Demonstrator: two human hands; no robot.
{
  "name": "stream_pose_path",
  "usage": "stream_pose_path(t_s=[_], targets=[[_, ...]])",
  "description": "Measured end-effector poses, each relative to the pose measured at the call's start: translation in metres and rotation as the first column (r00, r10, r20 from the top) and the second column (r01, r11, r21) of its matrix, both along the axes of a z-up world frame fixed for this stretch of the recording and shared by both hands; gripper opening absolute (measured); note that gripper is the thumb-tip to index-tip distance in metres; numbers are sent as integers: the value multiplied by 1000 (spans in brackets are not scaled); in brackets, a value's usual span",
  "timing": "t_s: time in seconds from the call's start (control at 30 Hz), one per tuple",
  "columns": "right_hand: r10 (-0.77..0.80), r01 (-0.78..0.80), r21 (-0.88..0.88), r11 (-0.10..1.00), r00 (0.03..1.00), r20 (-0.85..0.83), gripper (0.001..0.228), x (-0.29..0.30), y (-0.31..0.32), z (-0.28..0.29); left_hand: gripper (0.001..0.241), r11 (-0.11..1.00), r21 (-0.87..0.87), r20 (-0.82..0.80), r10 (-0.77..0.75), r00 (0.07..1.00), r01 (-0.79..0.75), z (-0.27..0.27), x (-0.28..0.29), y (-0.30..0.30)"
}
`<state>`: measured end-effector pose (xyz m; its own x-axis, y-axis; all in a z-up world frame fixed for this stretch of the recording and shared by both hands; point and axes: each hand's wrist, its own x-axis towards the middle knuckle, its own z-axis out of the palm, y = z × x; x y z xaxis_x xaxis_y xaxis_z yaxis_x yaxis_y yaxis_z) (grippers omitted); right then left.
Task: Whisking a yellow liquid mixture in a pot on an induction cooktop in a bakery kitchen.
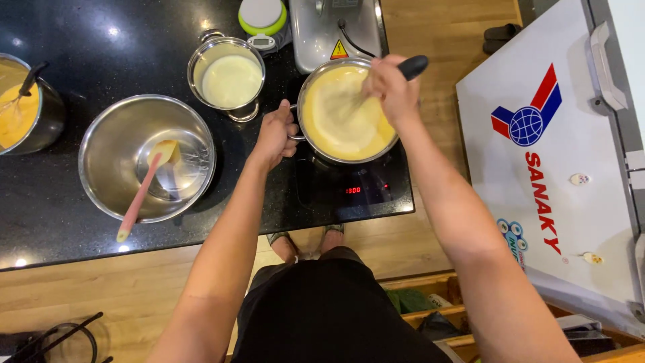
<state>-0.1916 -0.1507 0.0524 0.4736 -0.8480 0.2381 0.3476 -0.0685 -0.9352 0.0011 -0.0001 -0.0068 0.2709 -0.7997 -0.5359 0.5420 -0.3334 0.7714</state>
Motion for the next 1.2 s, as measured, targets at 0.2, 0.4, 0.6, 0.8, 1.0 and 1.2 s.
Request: stream_pose_path(t_s=[0.2, 0.4, 0.6, 0.8, 1.0, 1.2], targets=[[-201, 209, -113, 971, 977, 78, 40, -9, -19, 12, 45, 1000, 4, 14, 9, 1000, -9, -1, -3, 1], [-177, 190, 57, 980, 967, -181, 37, -19, -15, 17, 46, 1000, -5, 9, -8, 1000, 8, 1, -4, 2], [80, -83, 63, 995, 996, 45, 50, -6, 3, 3, 46, 1000, 15, 43, -2, 999, 2, 8, -2, 2], [-355, 355, 5, 935, 934, 41, 26, -8, -4, 5, 45, 1000, 10, 23, 10, 1000, -11, 5, -5, 2], [-373, 374, 72, 925, 927, -25, 26, -17, -29, 7, 45, 1000, 11, 31, 10, 999, -11, 6, -4, -1], [140, -140, -6, 990, 990, -34, 49, -15, -12, -1, 46, 1000, 8, 40, -8, 999, 7, 3, -2, 1]])
